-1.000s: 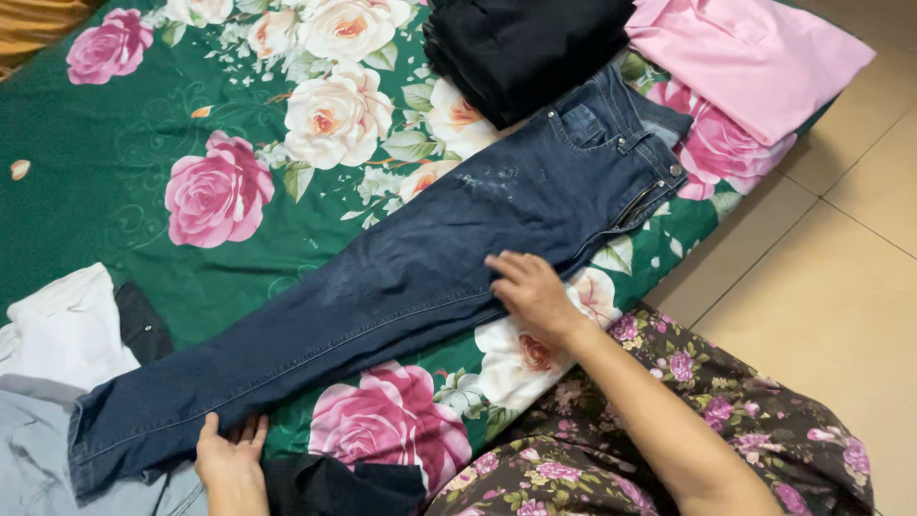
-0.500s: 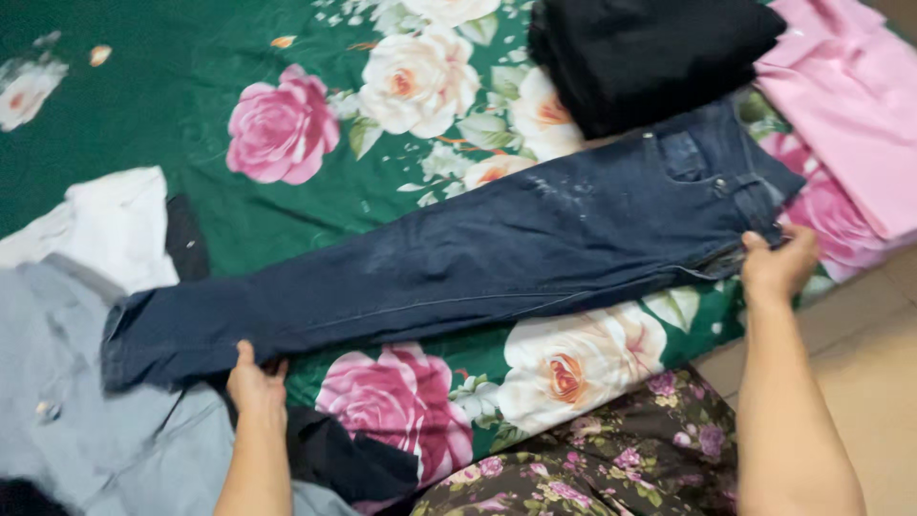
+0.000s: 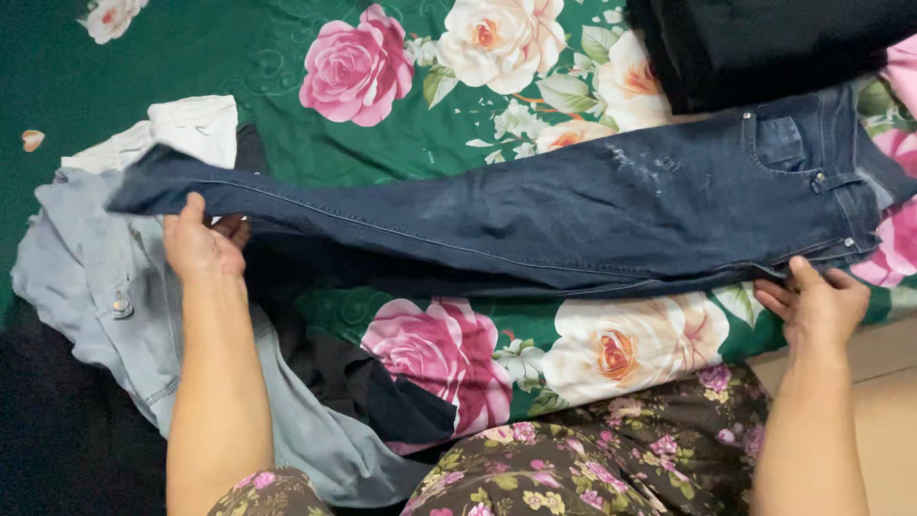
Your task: The person folds a pair of black trousers and a pair of blue jeans on a bed by smoothing them out, folding the legs together, and then folding them into smaller rectangles.
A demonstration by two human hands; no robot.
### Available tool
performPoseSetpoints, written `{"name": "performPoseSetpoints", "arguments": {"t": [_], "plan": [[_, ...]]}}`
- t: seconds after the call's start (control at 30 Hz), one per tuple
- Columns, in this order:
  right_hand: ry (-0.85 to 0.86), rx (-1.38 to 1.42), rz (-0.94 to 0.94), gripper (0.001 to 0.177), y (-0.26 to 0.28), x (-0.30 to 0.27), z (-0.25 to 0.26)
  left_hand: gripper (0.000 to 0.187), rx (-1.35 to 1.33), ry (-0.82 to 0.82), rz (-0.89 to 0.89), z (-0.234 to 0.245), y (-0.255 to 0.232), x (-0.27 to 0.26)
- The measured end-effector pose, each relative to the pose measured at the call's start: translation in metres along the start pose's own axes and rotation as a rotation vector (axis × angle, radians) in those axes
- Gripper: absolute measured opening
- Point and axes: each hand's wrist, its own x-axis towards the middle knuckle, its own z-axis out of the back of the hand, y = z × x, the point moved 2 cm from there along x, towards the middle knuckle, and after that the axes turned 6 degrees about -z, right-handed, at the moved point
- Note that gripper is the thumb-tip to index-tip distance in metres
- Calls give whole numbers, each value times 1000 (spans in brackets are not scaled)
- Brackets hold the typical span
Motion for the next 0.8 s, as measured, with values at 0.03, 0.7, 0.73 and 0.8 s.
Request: {"name": "performPoseSetpoints", "arguments": {"t": [0.03,0.7,0.73,0.8], "plan": [[-14,-2,2,65,-2,1,-2,19,20,56,-79,1,-10,-4],[-13,-26,8,74,-10,-5,-9,33,-401,47,392,18,144,-96],[-22,-29,-1,75,-10,-5,-9,35,-406,43,346,9,127,-94],[-31,-48,-19,77,-9,-4,-8,39,-469,80,260,3,99,-87]]}}
